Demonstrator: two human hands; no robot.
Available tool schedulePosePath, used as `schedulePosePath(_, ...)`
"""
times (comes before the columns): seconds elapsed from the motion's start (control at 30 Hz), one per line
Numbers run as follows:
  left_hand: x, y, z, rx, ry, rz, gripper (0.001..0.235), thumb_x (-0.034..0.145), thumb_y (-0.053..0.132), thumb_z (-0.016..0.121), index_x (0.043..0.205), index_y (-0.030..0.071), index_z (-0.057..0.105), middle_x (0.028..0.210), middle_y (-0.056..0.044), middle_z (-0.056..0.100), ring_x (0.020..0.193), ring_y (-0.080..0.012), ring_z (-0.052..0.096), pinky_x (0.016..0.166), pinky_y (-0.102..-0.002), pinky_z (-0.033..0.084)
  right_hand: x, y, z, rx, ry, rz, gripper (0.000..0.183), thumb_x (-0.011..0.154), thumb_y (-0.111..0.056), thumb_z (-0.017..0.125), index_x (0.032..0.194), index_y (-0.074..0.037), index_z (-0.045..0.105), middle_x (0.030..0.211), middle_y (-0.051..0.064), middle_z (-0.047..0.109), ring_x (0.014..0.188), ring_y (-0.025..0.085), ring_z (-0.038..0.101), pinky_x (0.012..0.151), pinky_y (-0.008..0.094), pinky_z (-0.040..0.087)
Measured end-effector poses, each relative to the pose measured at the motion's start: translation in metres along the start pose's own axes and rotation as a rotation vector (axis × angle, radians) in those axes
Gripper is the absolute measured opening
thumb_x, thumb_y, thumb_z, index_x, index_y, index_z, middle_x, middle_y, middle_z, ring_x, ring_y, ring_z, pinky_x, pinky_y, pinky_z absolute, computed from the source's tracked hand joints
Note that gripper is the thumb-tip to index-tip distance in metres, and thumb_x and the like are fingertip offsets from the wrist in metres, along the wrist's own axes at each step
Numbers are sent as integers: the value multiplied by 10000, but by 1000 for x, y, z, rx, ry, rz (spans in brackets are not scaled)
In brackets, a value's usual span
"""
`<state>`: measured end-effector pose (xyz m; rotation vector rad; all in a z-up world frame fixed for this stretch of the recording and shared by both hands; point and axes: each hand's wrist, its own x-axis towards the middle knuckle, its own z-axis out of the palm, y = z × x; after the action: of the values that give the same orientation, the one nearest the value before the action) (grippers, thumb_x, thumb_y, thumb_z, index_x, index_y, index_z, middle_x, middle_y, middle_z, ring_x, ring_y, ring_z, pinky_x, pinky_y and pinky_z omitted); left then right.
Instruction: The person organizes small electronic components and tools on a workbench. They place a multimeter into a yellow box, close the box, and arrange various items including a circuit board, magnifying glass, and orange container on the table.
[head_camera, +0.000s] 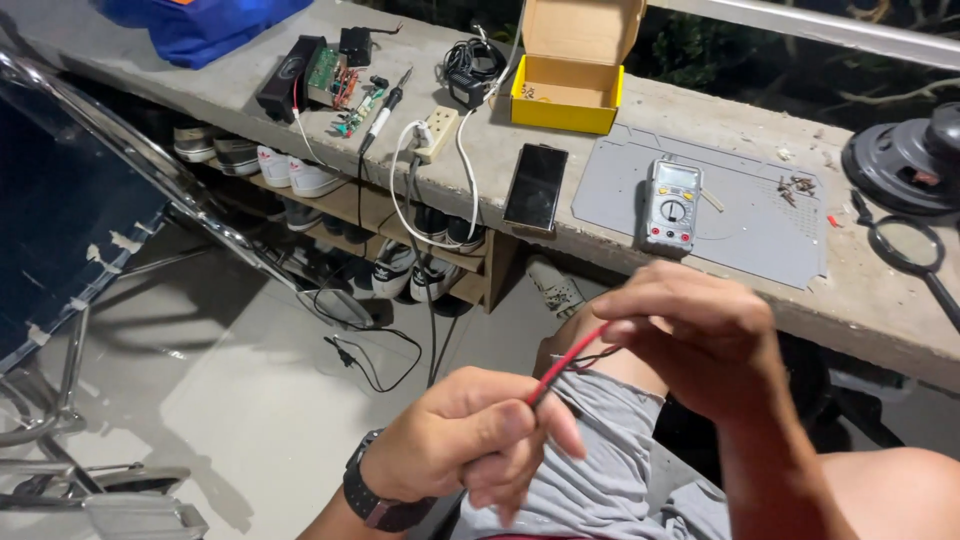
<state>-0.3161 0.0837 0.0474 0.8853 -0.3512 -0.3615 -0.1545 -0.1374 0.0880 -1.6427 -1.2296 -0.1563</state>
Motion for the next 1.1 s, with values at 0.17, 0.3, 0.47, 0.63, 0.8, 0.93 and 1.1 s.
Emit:
schedulePosePath(0.17, -17, 21, 4, -75, 7, 452, 623, 1252, 247, 545, 1653, -224, 476, 514, 17, 354, 1035, -391, 836, 1254, -650, 585, -57, 54, 87, 254, 2, 159, 126, 1114, -104, 736, 1104, -67, 857, 838, -8, 728, 717, 102, 642, 603, 283, 444)
schedulePosePath(0.3, -35, 38, -13, 105, 327, 525, 579, 1178, 19, 572, 1724, -100, 418, 1619, -344, 664, 1505, -570, 658, 1177, -626, 650, -96, 17, 107, 92, -354, 131, 357, 1196, -287, 539, 1401, -67, 732, 1065, 105, 805, 889, 286, 769, 799, 386, 610)
schedulePosePath(0.47, -36, 13, -22, 740, 495, 398, 603, 1154, 3, 438, 1747, -65, 354, 1785, -269, 526, 1679, -344, 515, 1377, -464, 468, -97, -41, 62, -148, -535, 36, 237, 1145, -87, 648, 1361, 9, 657, 1068, 156, 724, 871, 341, 747, 736, 457, 586)
schedulePosePath(0.63, -37, -6, 2, 325, 9, -142, 650, 1237, 334, 482, 1760, -51, 474, 1271, -213, 822, 956, -220, 779, 932, -351, 673, -46, -89, 3, -186, -228, 40, 123, 1066, -179, 741, 1147, -125, 817, 855, 14, 741, 626, 139, 687, 616, 255, 565)
schedulePosePath(0.8, -49, 6, 23, 15, 13, -107, 656, 1162, 354, 633, 1556, -171, 655, 752, -43, 623, 766, -203, 667, 759, -326, 529, -77, 16, 62, 207, -33, 159, 533, 1065, -500, 669, 1164, -5, 840, 1048, 118, 797, 942, 221, 730, 818, 347, 586)
schedulePosePath(0.93, -40, 14, 12, -138, 272, 358, 647, 1124, 207, 625, 1568, -252, 527, 645, -102, 641, 1434, -649, 683, 1300, -746, 476, -115, 25, 113, 130, -354, 218, 270, 1137, -73, 624, 1341, -152, 782, 922, 33, 734, 761, 231, 679, 730, 375, 593)
schedulePosePath(1.1, -27, -13, -22, 750, 459, 272, 541, 1174, 197, 514, 1631, -94, 538, 1605, -263, 728, 1580, -352, 620, 1287, -458, 516, -93, -36, 74, -283, -553, 46, 603, 1050, -43, 667, 1632, 25, 528, 1082, 176, 698, 788, 378, 721, 673, 487, 597)
